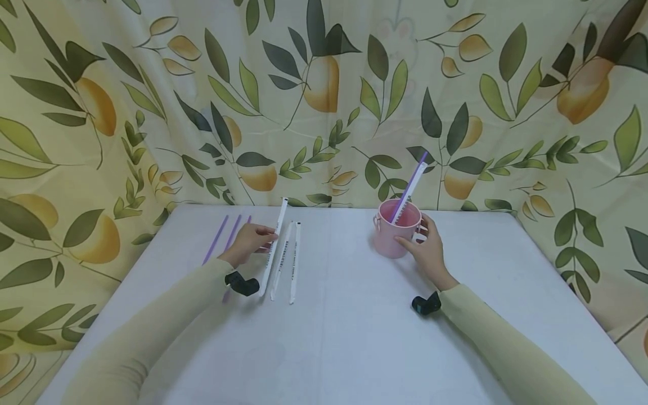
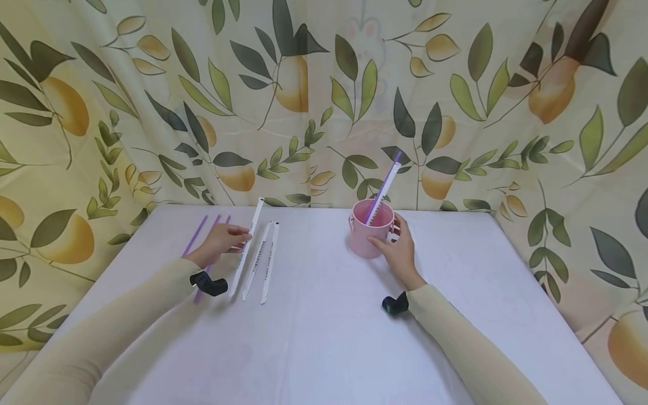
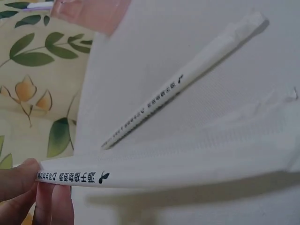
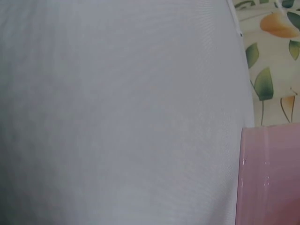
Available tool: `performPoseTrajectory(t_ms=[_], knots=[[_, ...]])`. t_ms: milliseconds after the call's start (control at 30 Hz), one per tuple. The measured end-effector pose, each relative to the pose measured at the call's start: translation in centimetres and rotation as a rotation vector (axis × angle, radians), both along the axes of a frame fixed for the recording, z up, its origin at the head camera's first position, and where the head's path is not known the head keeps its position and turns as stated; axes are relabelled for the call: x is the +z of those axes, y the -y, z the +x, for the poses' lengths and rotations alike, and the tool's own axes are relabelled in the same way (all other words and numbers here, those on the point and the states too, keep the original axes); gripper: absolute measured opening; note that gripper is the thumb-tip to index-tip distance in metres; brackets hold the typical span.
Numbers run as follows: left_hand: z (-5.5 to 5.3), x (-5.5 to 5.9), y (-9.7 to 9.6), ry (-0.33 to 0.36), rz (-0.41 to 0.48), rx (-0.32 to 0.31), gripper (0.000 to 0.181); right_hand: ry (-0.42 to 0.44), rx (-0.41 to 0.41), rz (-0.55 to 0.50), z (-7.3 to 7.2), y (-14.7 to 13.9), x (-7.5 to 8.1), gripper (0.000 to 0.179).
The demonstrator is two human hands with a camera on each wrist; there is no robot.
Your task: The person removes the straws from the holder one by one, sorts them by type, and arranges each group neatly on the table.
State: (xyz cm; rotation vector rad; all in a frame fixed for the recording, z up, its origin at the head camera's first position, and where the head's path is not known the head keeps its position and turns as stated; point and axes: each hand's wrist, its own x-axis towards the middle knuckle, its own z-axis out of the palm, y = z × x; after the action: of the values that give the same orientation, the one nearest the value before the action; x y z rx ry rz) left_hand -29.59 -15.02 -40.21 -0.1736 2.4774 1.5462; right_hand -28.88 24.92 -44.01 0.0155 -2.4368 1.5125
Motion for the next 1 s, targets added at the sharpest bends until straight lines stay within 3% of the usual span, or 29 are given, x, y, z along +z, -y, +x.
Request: performPoseTrajectory(t_ms=[233,467,1000], knots=[[-0.1,-2.4,0.8,0.005,-0.009,0.057,0.032,0.007,0.0,0.002,0.0,0.0,0.1,0.083],[-0.4,-4.1,0.9,0.033,-0.047,0.108,0.028,0.013,-0.003,0.008,0.0,0.0,0.0,0.083],[-0.5,-5.4,0.5,-0.012,-0.086,0.14,0.027,0.007,0.001,0.0,-0.1,-0.1,-0.1,0.083]])
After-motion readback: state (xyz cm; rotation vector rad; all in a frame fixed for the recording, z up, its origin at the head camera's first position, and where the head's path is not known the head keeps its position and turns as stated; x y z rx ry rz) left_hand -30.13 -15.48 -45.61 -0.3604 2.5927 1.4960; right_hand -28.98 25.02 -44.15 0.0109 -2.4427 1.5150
